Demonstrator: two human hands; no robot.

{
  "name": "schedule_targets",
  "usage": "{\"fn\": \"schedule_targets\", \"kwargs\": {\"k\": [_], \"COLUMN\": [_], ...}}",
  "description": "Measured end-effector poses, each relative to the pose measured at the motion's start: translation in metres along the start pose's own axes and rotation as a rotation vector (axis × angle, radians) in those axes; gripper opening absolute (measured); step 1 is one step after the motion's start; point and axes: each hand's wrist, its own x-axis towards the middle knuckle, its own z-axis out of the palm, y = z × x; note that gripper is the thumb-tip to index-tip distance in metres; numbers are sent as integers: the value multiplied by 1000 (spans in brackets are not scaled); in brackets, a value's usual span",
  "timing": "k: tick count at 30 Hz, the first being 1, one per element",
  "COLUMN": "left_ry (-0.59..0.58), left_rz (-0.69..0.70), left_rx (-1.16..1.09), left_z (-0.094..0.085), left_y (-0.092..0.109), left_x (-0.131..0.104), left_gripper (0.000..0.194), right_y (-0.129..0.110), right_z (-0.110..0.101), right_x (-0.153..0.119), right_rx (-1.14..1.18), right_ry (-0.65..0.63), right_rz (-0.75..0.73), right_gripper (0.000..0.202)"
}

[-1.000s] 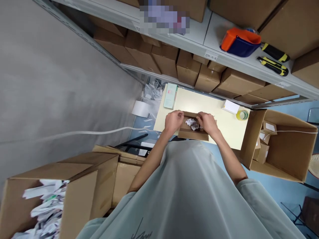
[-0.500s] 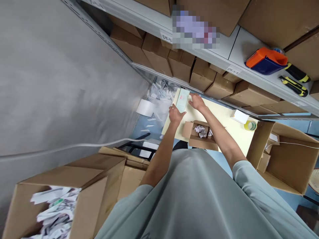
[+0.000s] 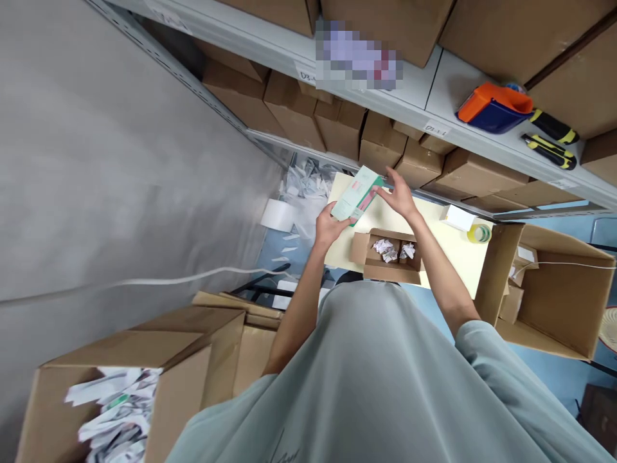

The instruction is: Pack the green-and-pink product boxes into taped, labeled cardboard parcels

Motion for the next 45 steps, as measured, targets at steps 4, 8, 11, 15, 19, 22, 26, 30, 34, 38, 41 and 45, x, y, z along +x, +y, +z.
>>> {"fn": "schedule_targets", "kwargs": {"k": [4,8,11,15,19,22,26,30,34,38,41,45], "left_ry": [-178,-381,-463,-261,-36,28,-26,-254,-559,-680,-665,-543], "left_rz": [137,132,125,211,290,345,264,74,-162,-292,-289,-170], "left_rx": [-283,-482,-562,-416,-148,-17,-147,-499,-772,-938,-932,-773], "left_z": [-19,-8,21,63,86,93,93,84,75,74,76,79], "left_y": [24,41,46,50,56,62,63,53,40,32,34,39], "left_x": [-38,-76,-101,-131,-155,-166,-170,-163,-160,-161,-161,-161], "left_gripper": [83,98,95,88,85,82,74,77,83,71,63,79], "right_y": [-3,-4,6,27,39,44,49,54,50,42,43,51], "right_z": [-45,-74,-80,-73,-67,-66,-72,-85,-93,-90,-85,-78], "right_x": [-49,-102,-126,-138,-145,-151,-160,-164,-169,-173,-171,-165], "right_rx": [270,605,728,752,708,621,565,656,770,883,895,780], "right_ry": [30,37,97,182,226,231,182,142,5,-96,-76,96], "right_rz": [-133,-174,-102,50,65,22,0,-15,-61,-25,14,38], "right_gripper": [91,86,85,86,80,78,80,86,92,89,86,77]}}
